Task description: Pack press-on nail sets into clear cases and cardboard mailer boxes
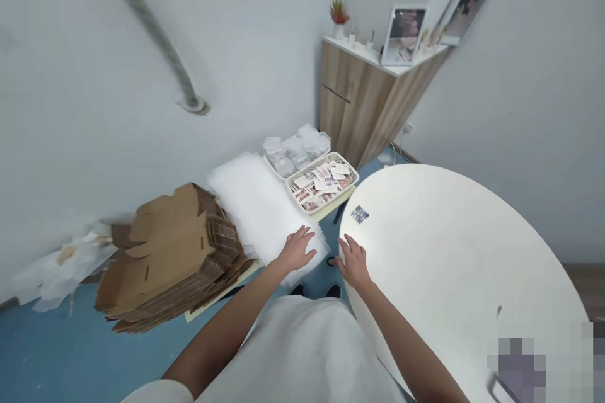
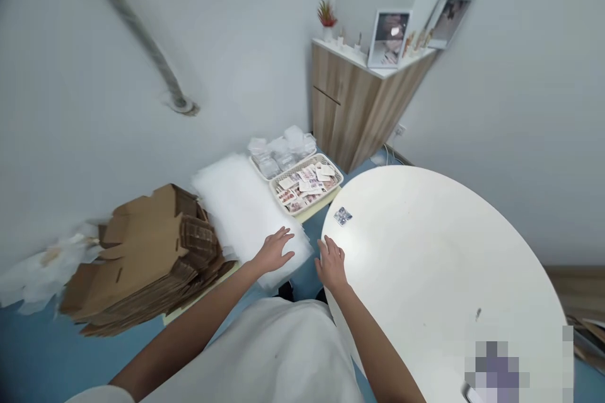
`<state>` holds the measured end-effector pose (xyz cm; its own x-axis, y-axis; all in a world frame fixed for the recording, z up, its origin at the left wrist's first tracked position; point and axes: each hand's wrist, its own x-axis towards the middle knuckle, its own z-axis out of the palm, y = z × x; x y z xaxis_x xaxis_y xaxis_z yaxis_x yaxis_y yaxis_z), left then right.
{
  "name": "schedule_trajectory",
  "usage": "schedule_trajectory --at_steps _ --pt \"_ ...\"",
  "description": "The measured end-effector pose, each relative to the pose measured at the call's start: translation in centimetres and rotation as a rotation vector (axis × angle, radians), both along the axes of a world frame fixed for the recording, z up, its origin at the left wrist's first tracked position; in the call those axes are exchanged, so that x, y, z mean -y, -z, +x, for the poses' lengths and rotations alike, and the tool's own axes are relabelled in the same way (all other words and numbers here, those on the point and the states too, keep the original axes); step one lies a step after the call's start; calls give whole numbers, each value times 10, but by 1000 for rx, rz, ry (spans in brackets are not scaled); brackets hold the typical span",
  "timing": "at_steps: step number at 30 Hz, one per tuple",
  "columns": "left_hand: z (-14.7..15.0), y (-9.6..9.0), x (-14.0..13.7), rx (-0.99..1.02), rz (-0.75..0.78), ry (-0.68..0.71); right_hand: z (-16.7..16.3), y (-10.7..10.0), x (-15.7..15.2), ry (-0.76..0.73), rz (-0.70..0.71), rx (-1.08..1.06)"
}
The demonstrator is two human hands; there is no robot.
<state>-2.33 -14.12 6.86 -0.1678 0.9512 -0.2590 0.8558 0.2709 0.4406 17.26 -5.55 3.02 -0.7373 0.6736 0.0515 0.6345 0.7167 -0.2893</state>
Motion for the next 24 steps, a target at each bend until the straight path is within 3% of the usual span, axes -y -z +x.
schedule_trajectory --at_steps 7,14,18,24 --pt "-66 -41 10 42 100 -23 -78 -31 -24 -123 103 -91" --pt "-142 -69 -32 124 124 -51 -167 -63 -57 -179 -61 -95" --pt "-198 -67 -70 182 200 -270 -230 -71 -96 -230 -127 -171" --pt "-274 -40 -118 308 214 -675 -324 -66 -159 -227 -134 -157"
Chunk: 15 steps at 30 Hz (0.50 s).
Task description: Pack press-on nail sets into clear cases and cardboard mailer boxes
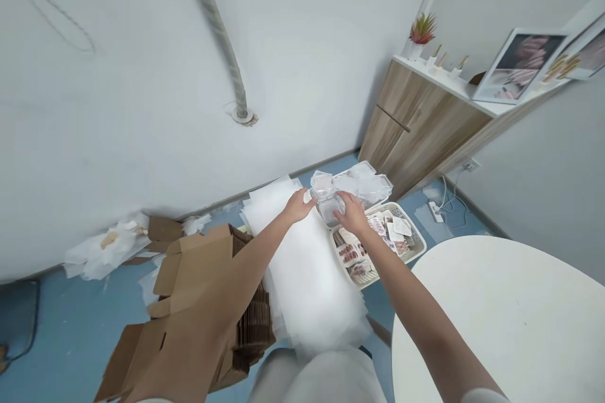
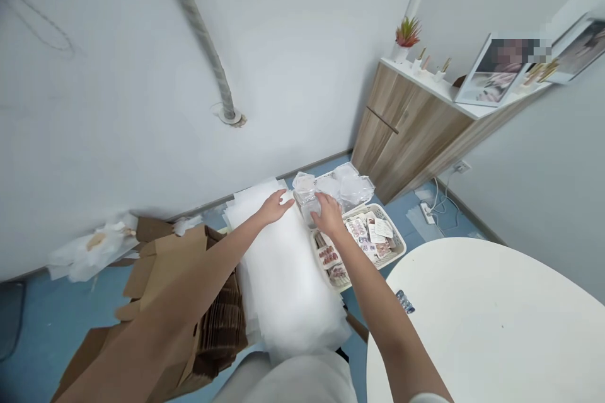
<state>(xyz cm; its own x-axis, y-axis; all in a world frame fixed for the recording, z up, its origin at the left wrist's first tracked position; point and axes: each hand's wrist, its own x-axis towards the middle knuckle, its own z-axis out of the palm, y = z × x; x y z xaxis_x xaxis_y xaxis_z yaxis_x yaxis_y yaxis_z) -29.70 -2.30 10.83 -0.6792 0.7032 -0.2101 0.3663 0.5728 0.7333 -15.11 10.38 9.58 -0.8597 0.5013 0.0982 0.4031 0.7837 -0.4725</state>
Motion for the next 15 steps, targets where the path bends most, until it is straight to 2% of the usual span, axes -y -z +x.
schedule_trajectory --at_steps 3,7,10,15 --pt "-22 16 -19 122 47 -129 -34 9 -23 -48 56 70" --pt "-34 36 -41 256 157 -252 -67 21 -41 -125 110 163" --pt "-35 47 -51 263 225 -260 -82 28 -47 -142 122 199" --pt "-33 54 -56 241 221 -284 -92 34 -49 -157 106 177"
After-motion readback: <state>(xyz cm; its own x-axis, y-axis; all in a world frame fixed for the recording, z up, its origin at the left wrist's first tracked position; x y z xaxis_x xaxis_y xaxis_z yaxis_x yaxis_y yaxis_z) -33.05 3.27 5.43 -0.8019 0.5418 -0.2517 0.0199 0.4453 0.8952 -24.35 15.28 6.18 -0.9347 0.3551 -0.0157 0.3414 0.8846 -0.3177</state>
